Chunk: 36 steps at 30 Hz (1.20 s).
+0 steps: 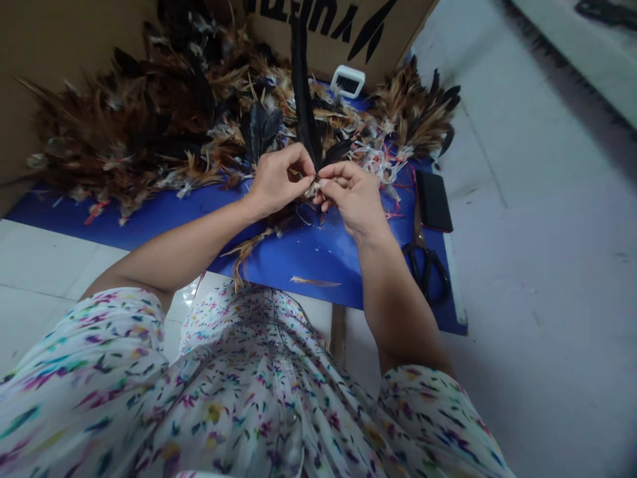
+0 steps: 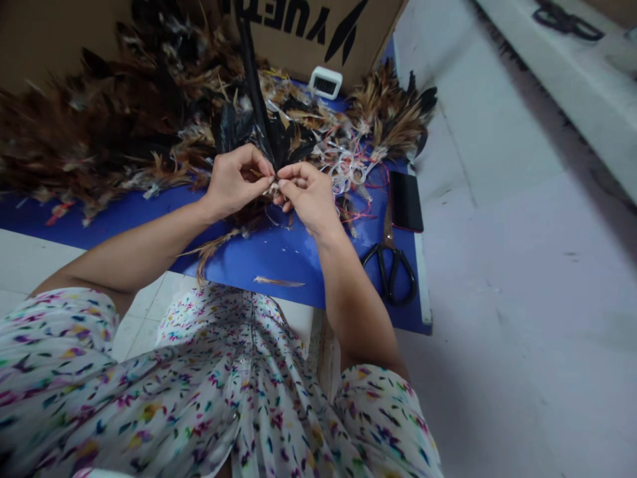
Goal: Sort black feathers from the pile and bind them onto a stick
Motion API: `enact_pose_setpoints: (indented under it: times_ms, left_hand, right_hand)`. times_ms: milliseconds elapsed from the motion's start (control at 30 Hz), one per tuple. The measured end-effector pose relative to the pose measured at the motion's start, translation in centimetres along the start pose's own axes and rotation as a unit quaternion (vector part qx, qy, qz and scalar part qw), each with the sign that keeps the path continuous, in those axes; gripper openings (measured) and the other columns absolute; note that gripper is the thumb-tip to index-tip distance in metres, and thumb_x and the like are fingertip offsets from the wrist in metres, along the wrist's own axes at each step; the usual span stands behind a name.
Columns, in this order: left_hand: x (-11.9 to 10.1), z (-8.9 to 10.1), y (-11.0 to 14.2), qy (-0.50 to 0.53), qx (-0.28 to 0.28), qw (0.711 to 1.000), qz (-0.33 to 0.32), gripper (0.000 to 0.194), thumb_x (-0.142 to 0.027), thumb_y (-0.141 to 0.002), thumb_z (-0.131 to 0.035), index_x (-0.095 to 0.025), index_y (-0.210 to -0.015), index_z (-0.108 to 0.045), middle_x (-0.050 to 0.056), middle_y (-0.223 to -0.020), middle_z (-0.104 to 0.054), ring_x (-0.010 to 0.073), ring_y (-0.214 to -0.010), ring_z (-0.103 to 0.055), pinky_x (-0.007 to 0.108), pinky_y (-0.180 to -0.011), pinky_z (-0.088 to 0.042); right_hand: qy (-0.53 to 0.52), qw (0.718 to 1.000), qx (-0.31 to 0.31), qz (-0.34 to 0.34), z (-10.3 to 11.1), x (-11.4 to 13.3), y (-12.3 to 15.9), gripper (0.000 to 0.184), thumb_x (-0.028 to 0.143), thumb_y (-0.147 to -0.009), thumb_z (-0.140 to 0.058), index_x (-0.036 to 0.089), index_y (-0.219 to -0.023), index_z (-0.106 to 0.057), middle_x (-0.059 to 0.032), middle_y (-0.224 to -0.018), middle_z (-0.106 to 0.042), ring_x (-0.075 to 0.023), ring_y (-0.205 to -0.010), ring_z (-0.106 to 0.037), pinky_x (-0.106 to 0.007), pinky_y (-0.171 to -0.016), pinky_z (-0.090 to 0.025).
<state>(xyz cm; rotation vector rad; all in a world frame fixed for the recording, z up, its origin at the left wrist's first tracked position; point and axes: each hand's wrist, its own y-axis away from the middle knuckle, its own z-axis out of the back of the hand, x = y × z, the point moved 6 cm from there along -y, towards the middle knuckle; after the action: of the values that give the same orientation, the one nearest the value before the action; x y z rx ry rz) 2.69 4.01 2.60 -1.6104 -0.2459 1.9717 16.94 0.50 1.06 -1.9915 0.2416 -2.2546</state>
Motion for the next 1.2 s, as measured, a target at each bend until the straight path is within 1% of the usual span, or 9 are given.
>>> enact_pose_setpoints:
  times_ms: [100, 267, 333, 500, 667, 867, 1000, 1067, 1200]
  left_hand:
    - [-0.6, 0.0, 0.3, -0.029, -0.001, 0.999, -0.019, 0.014, -0.022, -0.076, -0.072, -0.019, -0.073, -0.058, 0.000, -0.079, -0.067, 0.0148, -0.084, -0.066, 0.028, -0.078, -0.053]
    - [-1.3, 0.1, 0.4, -0.042, 0.005, 0.999, -0.033, 0.018, -0.030, -0.081, -0.070, -0.020, -0.071, -0.058, 0.001, -0.078, -0.066, 0.0157, -0.086, -0.066, 0.030, -0.080, -0.052]
    - [-1.4, 0.1, 0.4, -0.041, 0.010, 0.999, -0.032, 0.020, -0.031, -0.081, -0.071, -0.021, -0.070, -0.058, 0.001, -0.078, -0.065, 0.0160, -0.088, -0.065, 0.031, -0.080, -0.052]
    - [-1.4, 0.1, 0.5, -0.045, 0.009, 0.998, -0.043, 0.023, -0.037, -0.082, -0.069, -0.022, -0.069, -0.058, 0.001, -0.079, -0.066, 0.0154, -0.085, -0.065, 0.031, -0.080, -0.051]
    - [-1.3, 0.0, 0.6, -0.056, 0.001, 0.998, -0.040, 0.026, -0.044, -0.081, -0.070, -0.022, -0.071, -0.058, 0.001, -0.080, -0.066, 0.0158, -0.086, -0.065, 0.031, -0.078, -0.052]
    - [-1.1, 0.0, 0.8, -0.020, -0.006, 0.999, -0.040, 0.024, -0.039, -0.080, -0.073, -0.021, -0.074, -0.058, 0.002, -0.082, -0.064, 0.0155, -0.089, -0.064, 0.029, -0.075, -0.049]
    - [-1.5, 0.1, 0.9, -0.049, -0.020, 0.995, -0.081, 0.019, -0.035, -0.082, -0.070, -0.021, -0.074, -0.058, 0.002, -0.081, -0.065, 0.0135, -0.078, -0.061, 0.028, -0.071, -0.047]
    - [-1.5, 0.1, 0.8, -0.049, -0.023, 0.996, -0.069, 0.019, -0.036, -0.081, -0.070, -0.022, -0.075, -0.058, 0.002, -0.081, -0.065, 0.0135, -0.077, -0.061, 0.028, -0.070, -0.047]
    - [-0.9, 0.1, 0.7, -0.016, -0.019, 1.000, -0.007, 0.024, -0.039, -0.078, -0.074, -0.022, -0.076, -0.057, 0.001, -0.085, -0.066, 0.0145, -0.086, -0.063, 0.026, -0.070, -0.048]
  right_hand:
    - [-0.009, 1.000, -0.008, -0.005, 0.0, 0.1, 0.0, 0.018, 0.032, -0.082, -0.071, 0.021, -0.087, -0.059, 0.0049, -0.060, -0.059, -0.0106, -0.054, -0.062, -0.021, -0.046, -0.048]
    - [-0.014, 1.000, -0.015, -0.005, 0.1, 0.0, -0.1, 0.028, 0.048, -0.083, -0.071, 0.022, -0.087, -0.060, 0.0034, -0.062, -0.060, -0.0111, -0.053, -0.062, -0.021, -0.044, -0.048]
    - [-0.014, 1.000, -0.017, -0.004, 0.1, 0.0, 0.0, 0.030, 0.051, -0.082, -0.071, 0.023, -0.086, -0.061, 0.0033, -0.063, -0.061, -0.0108, -0.052, -0.062, -0.021, -0.043, -0.047]
    - [-0.010, 1.000, -0.003, -0.001, -0.1, -0.1, 0.0, 0.028, 0.049, -0.082, -0.071, 0.023, -0.088, -0.062, 0.0041, -0.060, -0.060, -0.0112, -0.051, -0.061, -0.022, -0.043, -0.047]
    - [-0.034, 0.999, 0.009, -0.020, -0.3, -0.4, 0.0, 0.031, 0.050, -0.080, -0.073, 0.023, -0.090, -0.062, 0.0042, -0.062, -0.063, -0.0098, -0.049, -0.060, -0.020, -0.041, -0.046]
    - [-0.052, 0.998, 0.011, -0.032, -0.6, -0.1, 0.2, 0.034, 0.050, -0.078, -0.075, 0.021, -0.090, -0.062, 0.0038, -0.063, -0.066, -0.0082, -0.047, -0.059, -0.019, -0.041, -0.045]
    - [-0.028, 0.999, 0.001, -0.016, -0.6, 0.2, 0.2, 0.033, 0.050, -0.080, -0.074, 0.021, -0.087, -0.061, 0.0042, -0.062, -0.064, -0.0082, -0.047, -0.058, -0.019, -0.042, -0.046]
    - [-0.008, 1.000, -0.003, -0.003, -0.5, 0.2, 0.2, 0.029, 0.048, -0.083, -0.071, 0.022, -0.086, -0.060, 0.0044, -0.062, -0.063, -0.0084, -0.048, -0.058, -0.019, -0.043, -0.046]
    - [0.019, 0.999, 0.000, 0.026, -0.3, 0.3, 0.1, 0.026, 0.047, -0.086, -0.067, 0.023, -0.087, -0.059, 0.0048, -0.062, -0.060, -0.0085, -0.050, -0.058, -0.020, -0.045, -0.046]
